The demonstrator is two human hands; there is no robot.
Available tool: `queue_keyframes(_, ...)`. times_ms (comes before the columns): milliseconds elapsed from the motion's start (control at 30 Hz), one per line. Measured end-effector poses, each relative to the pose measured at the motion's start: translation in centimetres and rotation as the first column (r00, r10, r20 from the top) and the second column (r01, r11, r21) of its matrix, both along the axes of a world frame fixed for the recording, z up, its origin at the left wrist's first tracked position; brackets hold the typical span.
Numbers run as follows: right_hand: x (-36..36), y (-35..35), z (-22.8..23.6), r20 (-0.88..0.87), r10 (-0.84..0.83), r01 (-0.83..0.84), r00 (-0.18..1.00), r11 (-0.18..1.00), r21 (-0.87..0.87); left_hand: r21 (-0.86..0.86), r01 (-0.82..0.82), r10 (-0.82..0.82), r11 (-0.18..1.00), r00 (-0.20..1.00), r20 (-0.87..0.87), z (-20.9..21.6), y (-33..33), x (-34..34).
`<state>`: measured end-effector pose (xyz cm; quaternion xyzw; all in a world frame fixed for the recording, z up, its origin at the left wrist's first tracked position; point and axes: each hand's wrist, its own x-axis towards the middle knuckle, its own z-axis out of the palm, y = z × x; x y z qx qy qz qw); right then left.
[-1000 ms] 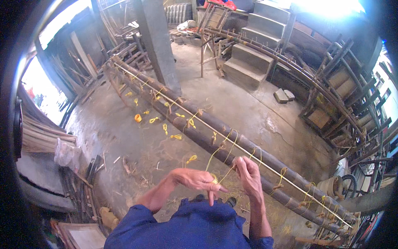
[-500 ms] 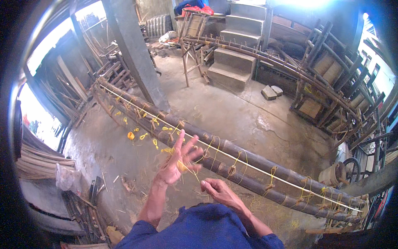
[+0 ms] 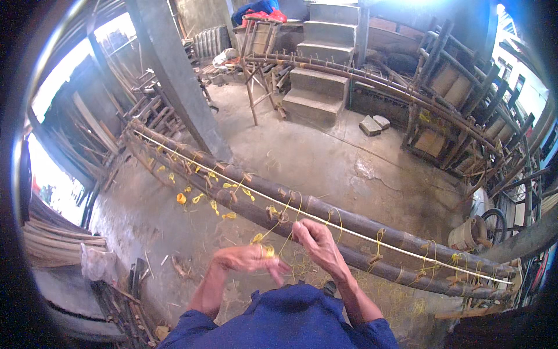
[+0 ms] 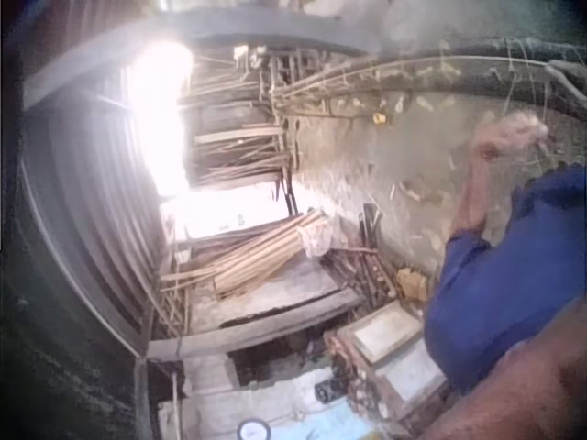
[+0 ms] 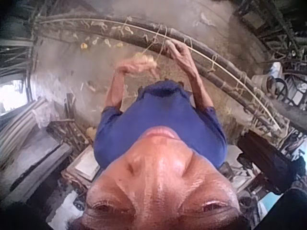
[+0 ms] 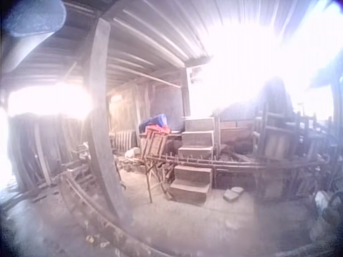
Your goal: The person ties yellow cord around a horizontal wooden pole structure, securing it with knots. The person repeatedly loops and tightens the cord at intervals along the pole.
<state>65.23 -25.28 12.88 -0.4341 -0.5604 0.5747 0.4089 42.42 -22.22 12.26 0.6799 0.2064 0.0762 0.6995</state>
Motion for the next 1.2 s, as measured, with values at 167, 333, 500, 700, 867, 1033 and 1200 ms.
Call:
queue_keyframes(167,-1.4,-2.7,-4.4,0.088,0.226,-0.217,0.970,0.971,-0.097,-0.406,-0.277,0.454,0.871,0.773,0.444,1.3,-0.5,1.0)
queue_keyframes(333,-0.4,0.2,0.2,0.020,-0.009,0.008,1.000,0.999,0.048,-0.068,0.055,-0.059,0.996,0.997,-0.052,1.1,0.0,0.2)
queue_keyframes(500,-1.6,-2.6,-4.9,-0.003,0.195,-0.192,0.981,0.966,-0.175,-0.509,-0.176,0.476,0.843,0.685,0.552,0.8,0.5,0.5)
queue_keyframes(700,-1.0,-0.7,1.1,-0.036,0.100,-0.096,0.994,0.991,0.093,0.124,-0.289,0.296,0.949,0.954,-0.045,0.4,-0.1,0.4)
queue_keyframes(867,0.4,1.7,-2.2,0.094,0.014,-0.024,0.995,0.995,0.099,-0.201,-0.022,0.044,0.979,0.993,0.106,-0.3,-0.8,0.1)
queue_keyframes(1033,-0.4,-3.2,-5.5,0.051,0.063,-0.060,0.997,0.996,-0.069,-0.491,-0.421,0.619,0.763,0.695,0.366,-0.3,-0.3,0.9)
queue_keyframes(1200,-0.8,-3.1,-1.2,0.343,-0.001,-0.058,0.939,0.985,0.164,0.078,-0.621,0.596,0.780,0.775,0.212,-0.6,-0.2,1.8)
